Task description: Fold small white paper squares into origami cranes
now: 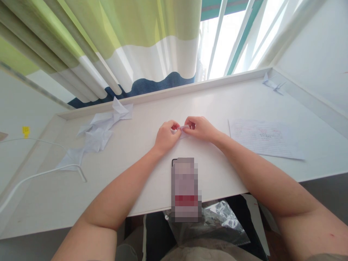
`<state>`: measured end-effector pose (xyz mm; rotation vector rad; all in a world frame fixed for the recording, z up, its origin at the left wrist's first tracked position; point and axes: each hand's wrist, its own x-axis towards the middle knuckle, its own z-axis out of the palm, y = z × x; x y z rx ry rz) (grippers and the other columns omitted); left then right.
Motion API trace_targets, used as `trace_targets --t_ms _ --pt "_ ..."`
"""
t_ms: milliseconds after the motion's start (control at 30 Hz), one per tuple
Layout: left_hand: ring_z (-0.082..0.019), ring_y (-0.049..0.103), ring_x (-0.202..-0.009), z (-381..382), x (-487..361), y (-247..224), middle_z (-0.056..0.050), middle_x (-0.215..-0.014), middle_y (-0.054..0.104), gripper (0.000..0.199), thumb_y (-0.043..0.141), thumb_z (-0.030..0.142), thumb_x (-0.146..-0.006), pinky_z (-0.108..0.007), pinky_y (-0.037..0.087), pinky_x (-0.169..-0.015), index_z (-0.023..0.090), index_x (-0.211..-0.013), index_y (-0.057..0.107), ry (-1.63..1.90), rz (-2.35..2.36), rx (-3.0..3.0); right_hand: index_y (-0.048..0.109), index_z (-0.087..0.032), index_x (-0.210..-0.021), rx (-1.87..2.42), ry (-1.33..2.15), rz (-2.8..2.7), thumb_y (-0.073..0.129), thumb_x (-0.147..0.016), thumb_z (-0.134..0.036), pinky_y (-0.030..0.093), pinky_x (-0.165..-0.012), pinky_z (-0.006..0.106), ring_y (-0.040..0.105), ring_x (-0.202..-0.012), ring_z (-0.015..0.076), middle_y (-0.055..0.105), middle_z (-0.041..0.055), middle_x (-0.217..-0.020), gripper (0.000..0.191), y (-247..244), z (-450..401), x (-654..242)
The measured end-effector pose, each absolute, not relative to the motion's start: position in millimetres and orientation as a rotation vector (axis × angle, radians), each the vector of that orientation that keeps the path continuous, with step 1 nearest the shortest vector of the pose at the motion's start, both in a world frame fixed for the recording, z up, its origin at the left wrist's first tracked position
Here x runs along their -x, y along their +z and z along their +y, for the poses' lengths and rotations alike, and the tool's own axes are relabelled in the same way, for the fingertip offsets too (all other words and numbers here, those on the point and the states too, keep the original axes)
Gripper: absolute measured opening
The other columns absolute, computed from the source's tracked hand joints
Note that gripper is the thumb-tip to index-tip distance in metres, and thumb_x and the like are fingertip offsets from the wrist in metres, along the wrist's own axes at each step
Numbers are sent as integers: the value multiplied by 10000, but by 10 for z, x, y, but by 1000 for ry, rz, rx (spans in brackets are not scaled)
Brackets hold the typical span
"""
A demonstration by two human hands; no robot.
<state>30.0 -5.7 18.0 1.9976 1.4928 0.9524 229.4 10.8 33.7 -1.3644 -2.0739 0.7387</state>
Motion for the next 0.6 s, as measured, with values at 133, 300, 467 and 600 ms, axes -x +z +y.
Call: trace_targets --t_ms 133,300,467,600 --pt "-204 675 -870 -52 -300 163 -32 -929 767 14 698 220 -929 -381 560 -900 231 -931 706 913 1453 -1991 713 -205 -861 1317 721 -2088 639 -828 -263 381 -706 300 545 -695 156 647 -10 -744 101 317 111 -2288" --pt "-194 686 -829 -68 -308 178 -27 -886 768 32 696 252 -928 -361 561 -862 226 -911 701 891 1444 -1994 649 -210 -764 1380 685 -2091 614 -846 -264 348 -664 298 497 -658 151 573 -26 -670 104 304 119 -2270" --pt "-189 678 -798 -98 -323 219 -11 -847 757 39 698 246 -929 -358 559 -847 238 -966 707 860 1463 -2040 611 -218 -805 1389 672 -2084 625 -811 -224 349 -671 301 507 -673 157 597 -23 -700 16 301 117 -2230" --pt "-209 681 -840 -107 -329 230 -14 -845 741 67 690 214 -937 -391 561 -888 241 -992 717 835 1442 -2107 600 -230 -835 1415 708 -2017 625 -799 -201 349 -662 301 514 -655 163 589 -35 -673 53 301 109 -2218"
